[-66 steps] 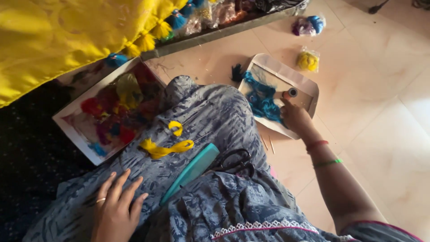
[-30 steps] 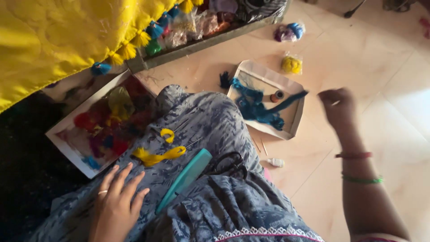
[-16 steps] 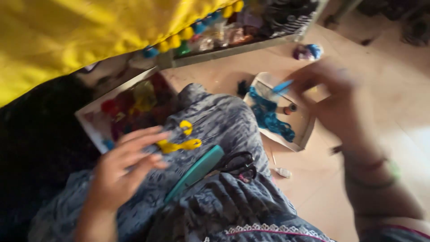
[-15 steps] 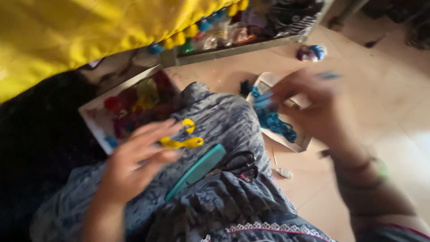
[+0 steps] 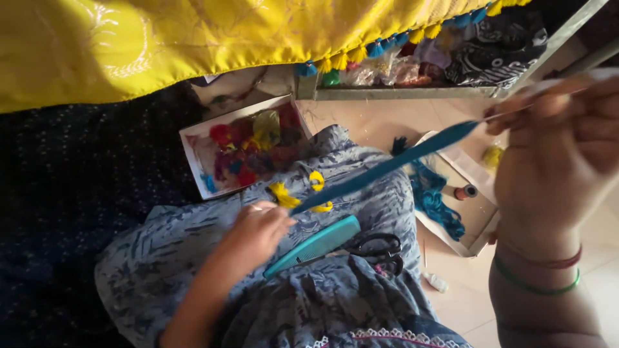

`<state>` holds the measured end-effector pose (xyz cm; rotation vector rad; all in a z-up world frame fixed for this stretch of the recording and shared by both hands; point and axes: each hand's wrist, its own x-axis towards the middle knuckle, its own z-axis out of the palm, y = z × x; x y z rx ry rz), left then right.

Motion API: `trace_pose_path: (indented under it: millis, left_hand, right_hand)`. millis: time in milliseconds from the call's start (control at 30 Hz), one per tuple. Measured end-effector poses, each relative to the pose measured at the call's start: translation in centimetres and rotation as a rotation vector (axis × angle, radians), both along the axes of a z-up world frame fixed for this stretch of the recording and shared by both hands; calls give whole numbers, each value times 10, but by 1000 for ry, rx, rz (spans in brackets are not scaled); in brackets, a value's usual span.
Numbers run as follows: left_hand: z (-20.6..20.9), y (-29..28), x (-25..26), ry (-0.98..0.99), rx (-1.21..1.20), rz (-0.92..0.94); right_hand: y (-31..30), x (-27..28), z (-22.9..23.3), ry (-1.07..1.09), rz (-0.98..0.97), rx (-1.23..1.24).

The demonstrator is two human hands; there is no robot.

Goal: Tying and trimming decorative tassels on the edge of a yellow silk-like fabric.

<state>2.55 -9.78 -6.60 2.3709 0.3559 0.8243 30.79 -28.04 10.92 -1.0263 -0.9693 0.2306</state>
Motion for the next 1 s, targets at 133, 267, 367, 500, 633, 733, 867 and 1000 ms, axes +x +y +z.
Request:
trace_pose_path:
  millis: [133,267,367,500,633,733,867,1000]
  left_hand:
    - [17,14,-6,411,49,63]
    - [115,4,13,-166,-52,-149]
    - [167,-2,29,-246,-196,-202]
    - [168,4,28,-141,-159,-141]
    - [159,16,21,-219,-174,-140]
    - [155,24,20,-267,-233,-129]
    - [163,35,32,-273,-288,-79]
    - [170,49,52,-340,-202,-97]
  right_hand:
    - [18,-34,29,-176,-83,-122]
    - [38,-66,29,-493,132,-410]
    - [48,-81,41,-695,124,-343]
    - [46,-78,26,-630,104,-247]
    - [45,-60,-34,-426,129,-543]
    - [40,-48,-142,-878,351,-668]
    - [37,-83,-192,-1335,427,-483]
    - [37,-96,-216,-1401,335,-639]
